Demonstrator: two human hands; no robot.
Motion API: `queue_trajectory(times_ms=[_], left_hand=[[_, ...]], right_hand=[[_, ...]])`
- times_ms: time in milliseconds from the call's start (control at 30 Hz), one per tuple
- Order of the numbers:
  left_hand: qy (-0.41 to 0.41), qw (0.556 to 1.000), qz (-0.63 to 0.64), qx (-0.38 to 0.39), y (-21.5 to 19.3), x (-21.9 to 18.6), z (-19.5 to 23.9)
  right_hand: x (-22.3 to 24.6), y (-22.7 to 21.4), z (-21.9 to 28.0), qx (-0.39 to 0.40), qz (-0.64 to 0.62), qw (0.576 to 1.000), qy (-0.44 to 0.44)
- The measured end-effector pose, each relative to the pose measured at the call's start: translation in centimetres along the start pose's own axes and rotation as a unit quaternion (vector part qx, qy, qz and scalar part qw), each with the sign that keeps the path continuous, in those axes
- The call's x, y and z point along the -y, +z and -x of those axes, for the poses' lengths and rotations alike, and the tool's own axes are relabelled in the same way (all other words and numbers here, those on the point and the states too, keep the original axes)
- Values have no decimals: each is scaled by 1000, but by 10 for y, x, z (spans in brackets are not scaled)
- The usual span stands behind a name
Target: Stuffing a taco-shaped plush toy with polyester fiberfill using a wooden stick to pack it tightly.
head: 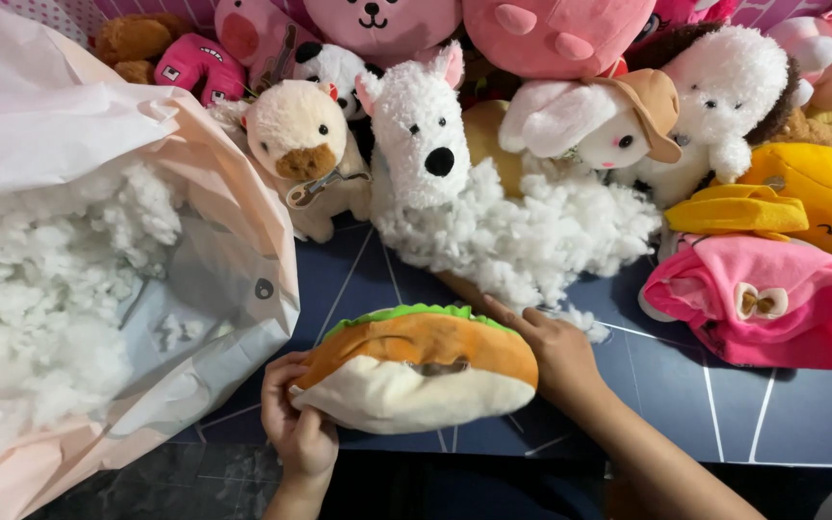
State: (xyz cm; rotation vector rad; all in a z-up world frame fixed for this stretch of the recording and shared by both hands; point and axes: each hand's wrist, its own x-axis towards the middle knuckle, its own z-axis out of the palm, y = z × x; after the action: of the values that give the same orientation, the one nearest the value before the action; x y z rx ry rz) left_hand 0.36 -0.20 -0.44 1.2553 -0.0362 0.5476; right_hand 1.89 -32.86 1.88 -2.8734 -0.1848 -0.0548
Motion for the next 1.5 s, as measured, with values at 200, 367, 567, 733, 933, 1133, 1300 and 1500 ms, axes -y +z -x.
queue_trajectory(times_ms=[200,367,567,733,933,1133,1300,1500], left_hand=[[9,999,-32,-2,1,4,-1],[5,996,-89,29,3,-4,-2],[-3,990,-117,74,7,-9,-6],[20,985,-136,106,10,-9,-8],[28,984,-139,103,12,-12,-7],[32,984,-142,106,11,-12,-6],[42,981,-152,112,9,-9,-5],[29,978,-166,124,13,-13,-10]], right_hand=[[-39,-2,-5,-105,-10,992,69],[-69,-7,-17,-127,-83,985,83],[-82,-10,-24,-179,-145,968,102],[-56,-44,-7,-279,-200,939,-2],[-48,-68,17,-351,-191,911,-96],[-52,-81,45,-391,-242,883,-94],[-132,-52,82,-523,-268,808,39],[-184,-28,116,-604,-233,753,121]])
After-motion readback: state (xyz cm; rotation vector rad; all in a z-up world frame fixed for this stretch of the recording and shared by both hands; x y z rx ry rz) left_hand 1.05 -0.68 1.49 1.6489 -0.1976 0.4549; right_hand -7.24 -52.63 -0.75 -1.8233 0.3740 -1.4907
